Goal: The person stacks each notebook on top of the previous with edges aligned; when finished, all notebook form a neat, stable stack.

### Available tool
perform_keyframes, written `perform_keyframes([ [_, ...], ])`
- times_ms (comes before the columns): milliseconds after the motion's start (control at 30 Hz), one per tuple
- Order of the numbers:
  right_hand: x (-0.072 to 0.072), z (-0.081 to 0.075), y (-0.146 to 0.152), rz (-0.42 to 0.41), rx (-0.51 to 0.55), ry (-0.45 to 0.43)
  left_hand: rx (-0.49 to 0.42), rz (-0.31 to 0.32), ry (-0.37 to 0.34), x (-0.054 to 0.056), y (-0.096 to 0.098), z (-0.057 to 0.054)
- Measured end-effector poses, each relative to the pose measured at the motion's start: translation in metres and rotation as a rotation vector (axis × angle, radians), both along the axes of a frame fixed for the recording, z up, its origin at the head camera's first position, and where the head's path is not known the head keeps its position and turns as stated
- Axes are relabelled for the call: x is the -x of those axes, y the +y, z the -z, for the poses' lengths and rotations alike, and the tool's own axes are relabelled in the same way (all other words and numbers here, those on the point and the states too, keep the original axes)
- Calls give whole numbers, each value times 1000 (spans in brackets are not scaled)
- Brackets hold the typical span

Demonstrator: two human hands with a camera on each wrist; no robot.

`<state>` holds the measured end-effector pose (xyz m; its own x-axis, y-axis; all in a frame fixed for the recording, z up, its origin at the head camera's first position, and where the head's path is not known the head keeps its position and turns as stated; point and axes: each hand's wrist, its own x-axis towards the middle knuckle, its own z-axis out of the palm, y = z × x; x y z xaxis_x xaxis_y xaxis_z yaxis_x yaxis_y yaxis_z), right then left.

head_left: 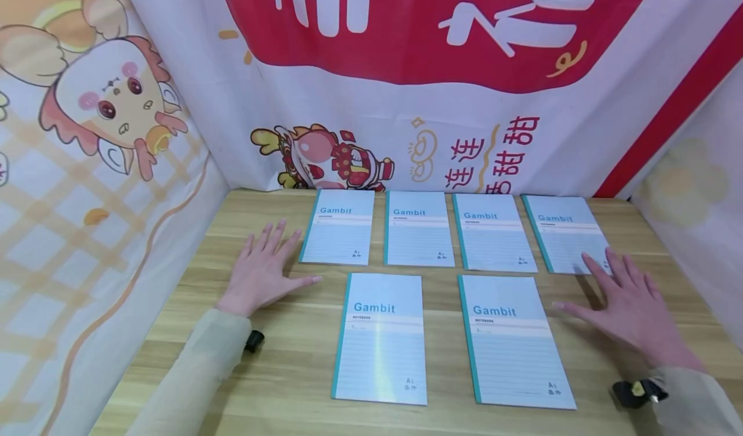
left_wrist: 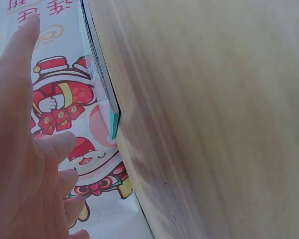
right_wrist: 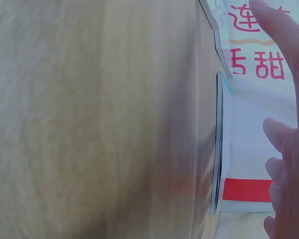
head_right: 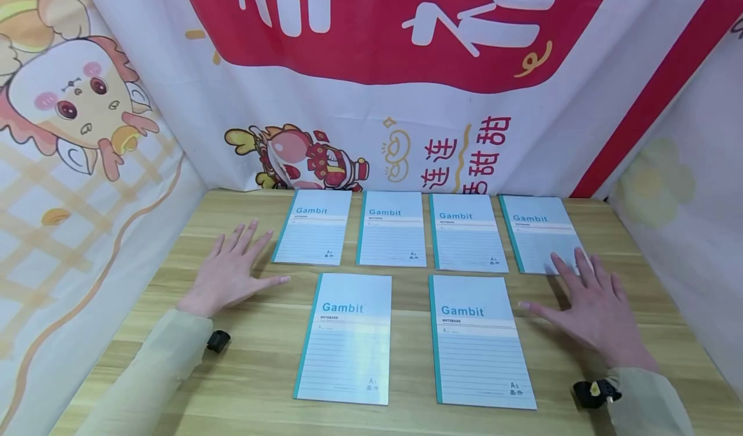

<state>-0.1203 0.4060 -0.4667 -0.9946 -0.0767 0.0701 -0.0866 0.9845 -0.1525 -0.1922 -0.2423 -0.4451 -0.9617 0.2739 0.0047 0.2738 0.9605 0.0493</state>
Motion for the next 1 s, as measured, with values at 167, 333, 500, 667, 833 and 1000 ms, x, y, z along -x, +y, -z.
perform_keyframes([
  [167, 0, -1, 0, -6, 19, 5, 8, 7, -7, 0, 4, -2],
  [333, 1, -3, 0, -5, 31, 0, -2, 15, -24, 0, 9, -6],
  [500, 3, -8, -4, 2, 49, 1, -8, 19, -15, 1, 13, -10],
  [667, 5, -18, -11, -13, 87, 24, -22, 17, -5, 2, 14, -11],
  [833, 9, -27, -25, -36, 124, 55, -40, 20, 4, 3, 14, -14],
  [1000, 14, -38, -45, -47, 189, 61, -40, 27, 38, 7, 14, -18],
])
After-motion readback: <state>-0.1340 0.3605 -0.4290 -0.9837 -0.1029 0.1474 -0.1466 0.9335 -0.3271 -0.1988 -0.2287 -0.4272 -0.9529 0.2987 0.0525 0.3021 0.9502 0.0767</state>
